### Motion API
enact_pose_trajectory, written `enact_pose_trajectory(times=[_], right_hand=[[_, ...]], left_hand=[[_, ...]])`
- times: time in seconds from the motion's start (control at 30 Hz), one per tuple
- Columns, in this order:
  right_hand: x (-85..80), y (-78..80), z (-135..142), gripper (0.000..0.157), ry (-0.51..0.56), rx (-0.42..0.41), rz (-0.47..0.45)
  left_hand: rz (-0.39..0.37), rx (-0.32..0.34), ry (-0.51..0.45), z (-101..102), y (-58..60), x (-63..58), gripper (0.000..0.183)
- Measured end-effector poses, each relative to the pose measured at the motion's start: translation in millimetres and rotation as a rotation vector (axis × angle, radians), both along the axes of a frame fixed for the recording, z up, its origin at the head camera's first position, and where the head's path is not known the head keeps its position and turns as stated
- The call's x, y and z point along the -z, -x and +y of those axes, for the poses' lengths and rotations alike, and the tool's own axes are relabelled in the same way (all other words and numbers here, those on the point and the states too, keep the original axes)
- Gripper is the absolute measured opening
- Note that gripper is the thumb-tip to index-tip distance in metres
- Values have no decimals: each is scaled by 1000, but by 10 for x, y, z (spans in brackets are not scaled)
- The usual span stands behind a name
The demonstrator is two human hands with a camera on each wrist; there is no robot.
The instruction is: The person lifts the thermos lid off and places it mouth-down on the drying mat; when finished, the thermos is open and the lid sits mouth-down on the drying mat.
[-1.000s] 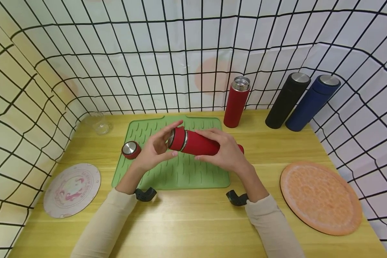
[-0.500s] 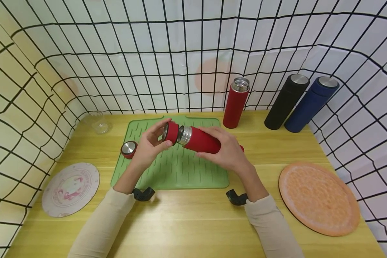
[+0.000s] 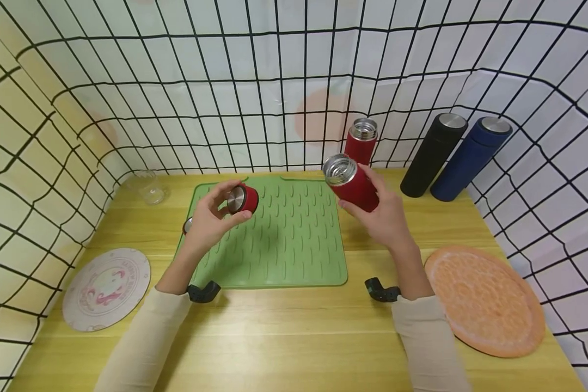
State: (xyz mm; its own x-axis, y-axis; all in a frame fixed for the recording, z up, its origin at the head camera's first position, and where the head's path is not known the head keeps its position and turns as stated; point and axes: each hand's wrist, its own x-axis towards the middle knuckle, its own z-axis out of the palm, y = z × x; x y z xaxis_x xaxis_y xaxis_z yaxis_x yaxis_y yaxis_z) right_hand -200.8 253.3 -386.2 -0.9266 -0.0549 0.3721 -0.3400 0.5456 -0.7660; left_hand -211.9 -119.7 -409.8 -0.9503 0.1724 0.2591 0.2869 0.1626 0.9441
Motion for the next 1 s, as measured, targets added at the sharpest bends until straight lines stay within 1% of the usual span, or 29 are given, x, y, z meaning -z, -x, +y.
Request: enact_pose_trajectory(times=[0.13, 0.23, 0.3, 0.47, 0.67, 0.83, 1.0], right_hand=[[43, 55, 225, 78, 62, 126, -22], [83, 128, 362, 77, 120, 200, -30], [99, 187, 433, 76, 157, 232, -33], [88, 318, 530, 74, 233, 271, -73], [96, 506, 573, 73, 304, 316, -85], [115, 670, 553, 74, 314, 336, -81], [51, 739, 473, 73, 334, 332, -89]], left_hand=[[12, -25, 67, -111, -9, 35, 67], [40, -48, 127, -181, -3, 82, 68], [52, -71, 167, -220, -1, 116, 69], [59, -109, 273, -290, -2, 178, 72], [31, -94, 387, -327, -4, 222, 72], [25, -83, 463, -347, -6, 242, 71], [8, -54, 528, -346, -14, 256, 68]])
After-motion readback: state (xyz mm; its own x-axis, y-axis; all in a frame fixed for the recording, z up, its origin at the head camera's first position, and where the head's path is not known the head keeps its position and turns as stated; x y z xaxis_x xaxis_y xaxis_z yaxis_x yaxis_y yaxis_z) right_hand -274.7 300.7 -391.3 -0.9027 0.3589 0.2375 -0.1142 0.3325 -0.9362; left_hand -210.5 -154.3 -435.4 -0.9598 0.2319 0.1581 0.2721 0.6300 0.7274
